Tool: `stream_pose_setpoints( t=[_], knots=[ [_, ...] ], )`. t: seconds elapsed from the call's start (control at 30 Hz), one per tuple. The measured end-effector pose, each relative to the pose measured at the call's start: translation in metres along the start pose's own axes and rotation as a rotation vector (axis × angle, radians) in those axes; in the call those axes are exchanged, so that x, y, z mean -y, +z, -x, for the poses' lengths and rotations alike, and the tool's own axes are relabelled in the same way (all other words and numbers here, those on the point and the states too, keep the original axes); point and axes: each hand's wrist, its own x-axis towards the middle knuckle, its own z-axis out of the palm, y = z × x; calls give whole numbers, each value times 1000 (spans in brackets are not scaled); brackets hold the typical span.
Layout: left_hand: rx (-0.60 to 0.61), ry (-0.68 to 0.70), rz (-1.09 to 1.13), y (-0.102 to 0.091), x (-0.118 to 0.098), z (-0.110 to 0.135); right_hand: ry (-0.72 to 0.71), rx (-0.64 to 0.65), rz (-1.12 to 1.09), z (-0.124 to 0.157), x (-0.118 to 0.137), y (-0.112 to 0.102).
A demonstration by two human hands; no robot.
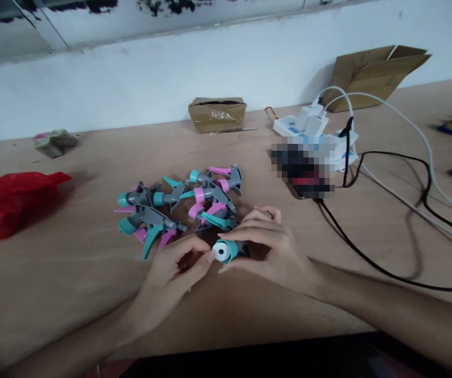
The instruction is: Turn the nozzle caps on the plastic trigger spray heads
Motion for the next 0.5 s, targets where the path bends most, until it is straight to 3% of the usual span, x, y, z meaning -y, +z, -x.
stream_pose_setpoints(
  t=[0.13,0.3,0.4,0.5],
  knots=[
    [-53,48,-87,2,0,-1,-25,20,-23,2,1,1],
    [-234,212,-160,5,2,2,-11,28,-60,3,3,2],
    [-237,334,-182,6,2,2,-18,24,-66,2,4,3],
    [-242,332,-207,7,3,2,-16,19,-60,2,5,3]
  ],
)
